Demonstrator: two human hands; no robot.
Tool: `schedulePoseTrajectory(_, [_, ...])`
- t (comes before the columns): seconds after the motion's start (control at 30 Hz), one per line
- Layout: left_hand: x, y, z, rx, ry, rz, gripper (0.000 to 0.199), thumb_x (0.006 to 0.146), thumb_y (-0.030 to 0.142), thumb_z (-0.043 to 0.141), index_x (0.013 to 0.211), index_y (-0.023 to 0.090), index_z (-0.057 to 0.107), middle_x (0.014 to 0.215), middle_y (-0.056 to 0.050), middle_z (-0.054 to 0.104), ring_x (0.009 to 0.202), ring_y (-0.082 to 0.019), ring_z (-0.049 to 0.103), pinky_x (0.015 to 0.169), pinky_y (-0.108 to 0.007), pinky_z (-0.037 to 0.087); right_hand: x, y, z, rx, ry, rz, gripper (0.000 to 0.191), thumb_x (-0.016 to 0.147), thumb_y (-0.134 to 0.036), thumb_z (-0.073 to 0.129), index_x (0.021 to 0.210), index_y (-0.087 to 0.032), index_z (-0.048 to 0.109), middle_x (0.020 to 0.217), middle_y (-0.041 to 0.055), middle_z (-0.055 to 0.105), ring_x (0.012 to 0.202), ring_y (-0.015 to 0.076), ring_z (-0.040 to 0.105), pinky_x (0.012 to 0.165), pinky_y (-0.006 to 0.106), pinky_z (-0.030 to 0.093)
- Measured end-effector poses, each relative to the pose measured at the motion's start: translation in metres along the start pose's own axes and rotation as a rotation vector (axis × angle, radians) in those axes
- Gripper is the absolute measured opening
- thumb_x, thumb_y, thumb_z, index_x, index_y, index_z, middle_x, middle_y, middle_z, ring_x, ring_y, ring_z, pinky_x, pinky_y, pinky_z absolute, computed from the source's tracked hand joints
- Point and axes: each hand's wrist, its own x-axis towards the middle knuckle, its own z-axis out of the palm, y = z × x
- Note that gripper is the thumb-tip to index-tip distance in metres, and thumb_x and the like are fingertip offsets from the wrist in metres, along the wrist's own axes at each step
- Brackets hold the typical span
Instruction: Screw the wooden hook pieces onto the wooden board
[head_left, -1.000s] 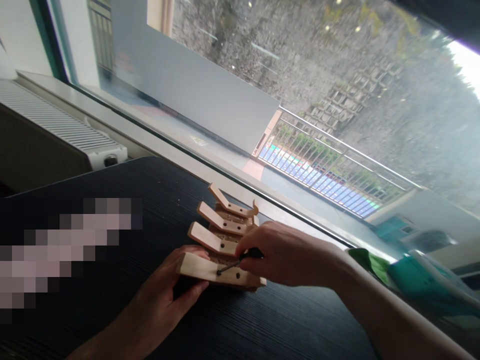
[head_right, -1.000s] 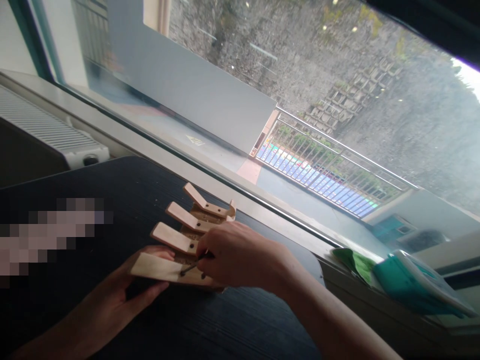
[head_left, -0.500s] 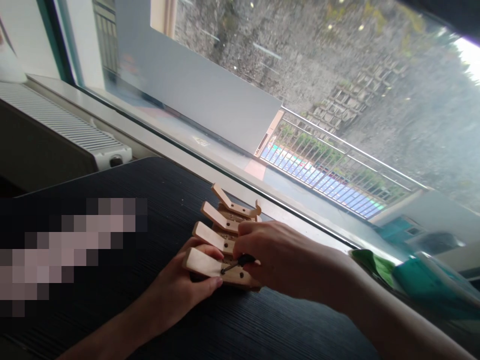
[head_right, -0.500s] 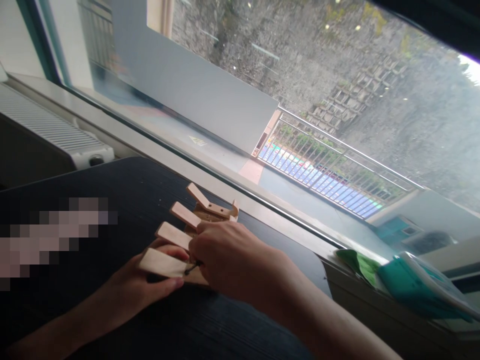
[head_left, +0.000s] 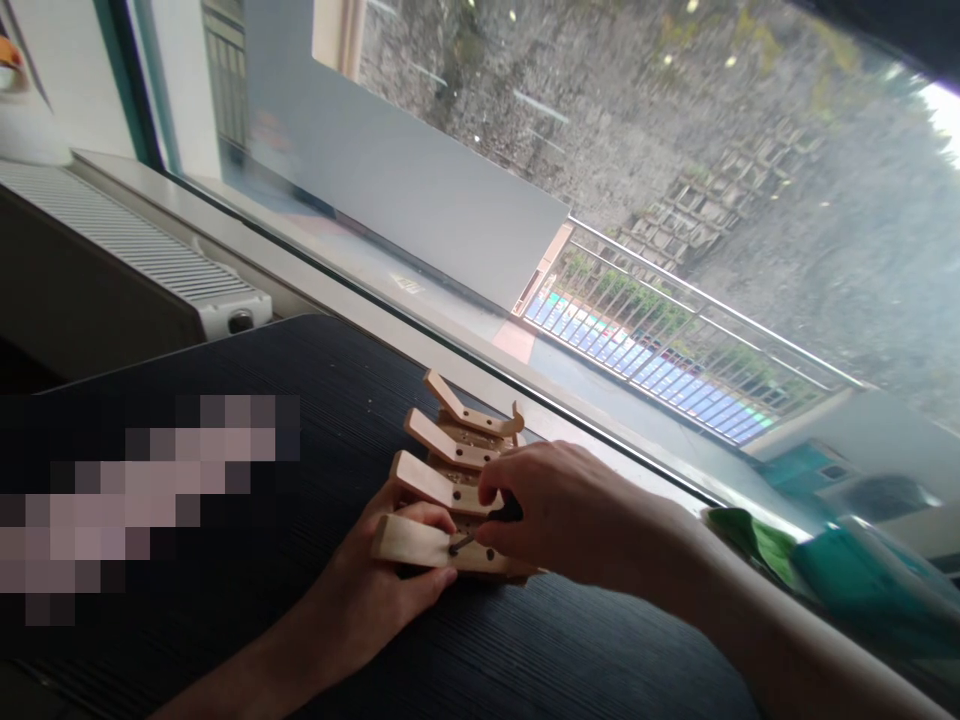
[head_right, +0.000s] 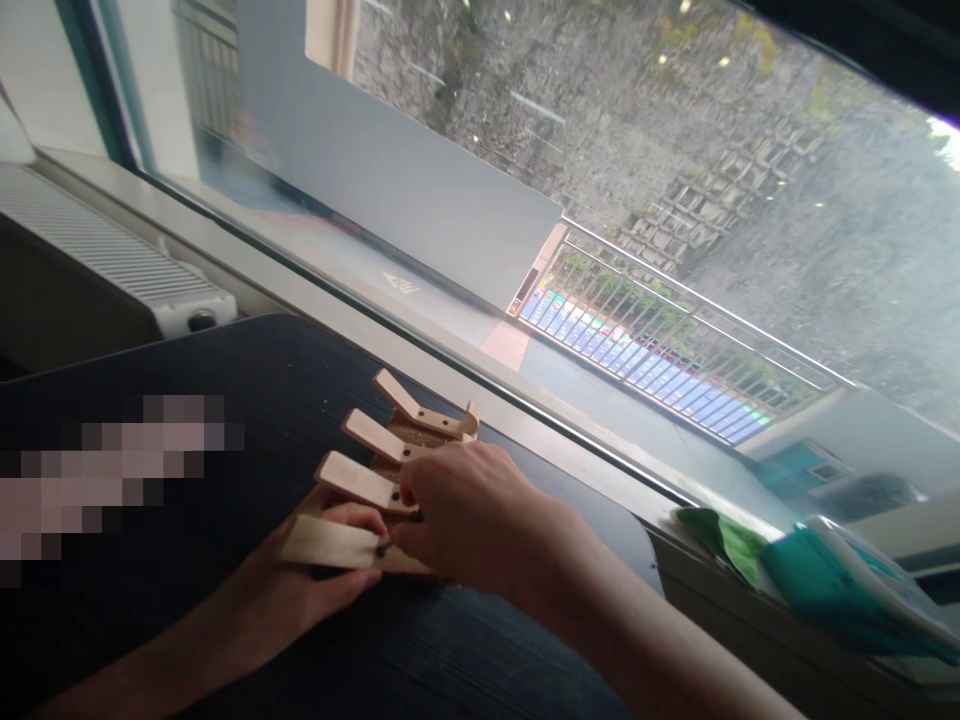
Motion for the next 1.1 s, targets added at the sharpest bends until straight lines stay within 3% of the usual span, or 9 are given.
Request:
schedulePoseTrajectory(0.17, [0.000,-0.001,0.001,-0.052,0.026,0.007,0.017,0.068,0.026,0.068,0.085,0.023,0.067,0.097,-0.003,0.063,0.091,-0.020,0.063,0.087,-0.033,0.053,-0.019,-0.013,-0.006,-0.070,0.024,-0.050,0.007,0.082,-0.020,0.061,0.087,-0.019,0.066,0.085,0.0050,0.064,0.077,0.0171,0.058,0.065,0.026,0.038])
schedulePoseTrajectory(0.37, [-0.001,-0.005,0.003,-0.078,0.015,0.022,0.017,0.069,0.024,0.068,0.086,0.023,0.067,0.094,-0.001,0.063,0.089,-0.019,0.064,0.085,-0.030,0.053,-0.021,-0.011,0.000,0.016,0.084,-0.216,0.019,0.088,-0.010,0.050,0.083,-0.018,0.067,0.086,0.0054,0.063,0.081,0.0156,0.057,0.073,0.025,0.040])
schedulePoseTrajectory(0.6, [-0.002,-0.006,0.002,-0.020,0.023,0.052,0.017,0.071,0.028,0.065,0.088,0.023,0.066,0.098,-0.002,0.064,0.094,-0.020,0.063,0.089,-0.032,0.052,-0.009,0.003,0.004,0.037,0.038,-0.152,0.012,0.082,-0.013,0.056,0.076,-0.014,0.065,0.077,0.0033,0.063,0.068,0.0121,0.053,0.061,0.024,0.034])
schedulePoseTrajectory(0.77, [0.000,-0.002,-0.007,0.004,-0.047,0.051,0.017,0.074,0.030,0.060,0.090,0.024,0.065,0.098,-0.002,0.063,0.091,-0.018,0.063,0.080,-0.024,0.053,-0.011,0.016,0.009,0.093,0.074,-0.111,0.010,0.083,-0.021,0.057,0.083,-0.018,0.067,0.074,0.0010,0.062,0.068,0.0125,0.051,0.059,0.024,0.031])
schedulePoseTrajectory(0.9, [0.001,-0.001,-0.008,-0.001,-0.051,0.038,0.018,0.073,0.029,0.060,0.090,0.024,0.064,0.100,-0.001,0.062,0.094,-0.018,0.062,0.085,-0.024,0.051,-0.017,0.010,0.006,0.023,0.097,-0.133,0.017,0.079,-0.012,0.058,0.092,-0.018,0.066,0.088,0.0025,0.062,0.072,0.0131,0.052,0.059,0.024,0.030])
schedulePoseTrajectory(1.1, [-0.002,0.000,-0.004,-0.042,-0.052,-0.017,0.016,0.075,0.023,0.057,0.091,0.024,0.062,0.100,0.000,0.059,0.097,-0.015,0.059,0.090,-0.022,0.046,-0.018,0.001,0.000,0.024,0.071,-0.242,0.021,0.080,-0.002,0.051,0.085,-0.016,0.065,0.094,0.0036,0.062,0.077,0.0114,0.054,0.062,0.023,0.032])
